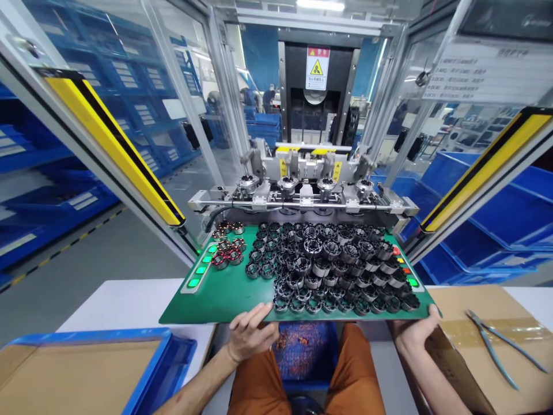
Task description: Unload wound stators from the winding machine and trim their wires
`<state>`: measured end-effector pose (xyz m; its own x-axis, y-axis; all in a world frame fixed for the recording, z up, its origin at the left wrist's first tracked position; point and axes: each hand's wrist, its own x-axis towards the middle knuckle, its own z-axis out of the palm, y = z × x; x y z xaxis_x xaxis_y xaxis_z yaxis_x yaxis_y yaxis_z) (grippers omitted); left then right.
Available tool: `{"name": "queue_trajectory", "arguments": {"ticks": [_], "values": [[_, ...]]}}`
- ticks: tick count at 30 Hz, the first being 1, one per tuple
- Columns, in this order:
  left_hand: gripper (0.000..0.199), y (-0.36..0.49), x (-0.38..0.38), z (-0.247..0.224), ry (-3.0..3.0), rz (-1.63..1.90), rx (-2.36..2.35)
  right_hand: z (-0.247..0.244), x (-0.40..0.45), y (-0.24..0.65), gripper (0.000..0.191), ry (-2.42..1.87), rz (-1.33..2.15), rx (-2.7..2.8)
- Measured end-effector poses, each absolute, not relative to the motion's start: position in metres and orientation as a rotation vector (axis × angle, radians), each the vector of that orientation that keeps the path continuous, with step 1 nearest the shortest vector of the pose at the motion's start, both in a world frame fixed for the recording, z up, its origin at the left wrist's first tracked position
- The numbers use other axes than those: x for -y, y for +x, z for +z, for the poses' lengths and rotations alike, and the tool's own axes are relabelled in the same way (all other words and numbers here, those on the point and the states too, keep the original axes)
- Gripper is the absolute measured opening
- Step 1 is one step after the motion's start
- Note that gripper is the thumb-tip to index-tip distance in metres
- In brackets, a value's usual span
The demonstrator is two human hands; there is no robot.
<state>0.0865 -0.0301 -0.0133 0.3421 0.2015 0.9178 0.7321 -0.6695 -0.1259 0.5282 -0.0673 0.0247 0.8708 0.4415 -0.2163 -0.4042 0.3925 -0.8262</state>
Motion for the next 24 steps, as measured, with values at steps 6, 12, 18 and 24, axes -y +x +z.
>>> {"name": "queue_trajectory", "arguments": {"ticks": [6,12,18,24], "values": [[0.021,0.0875,0.0309,-0.0135,-2.088,-1.317,0.816,0.0274,0.0664,0.5285,0.079,-1.037,0.536,0.026],[0.02,0.0861,0.0291,-0.0154,-2.085,-1.312,0.799,0.0285,0.0652,0.5273,0.076,-1.033,0.516,0.038],[0.018,0.0866,0.0294,-0.0106,-2.081,-1.305,0.804,0.0237,0.0654,0.5285,0.073,-1.019,0.524,0.051],[0.017,0.0858,0.0291,-0.013,-2.077,-1.305,0.801,0.026,0.0653,0.5279,0.071,-1.011,0.512,0.051]]}}
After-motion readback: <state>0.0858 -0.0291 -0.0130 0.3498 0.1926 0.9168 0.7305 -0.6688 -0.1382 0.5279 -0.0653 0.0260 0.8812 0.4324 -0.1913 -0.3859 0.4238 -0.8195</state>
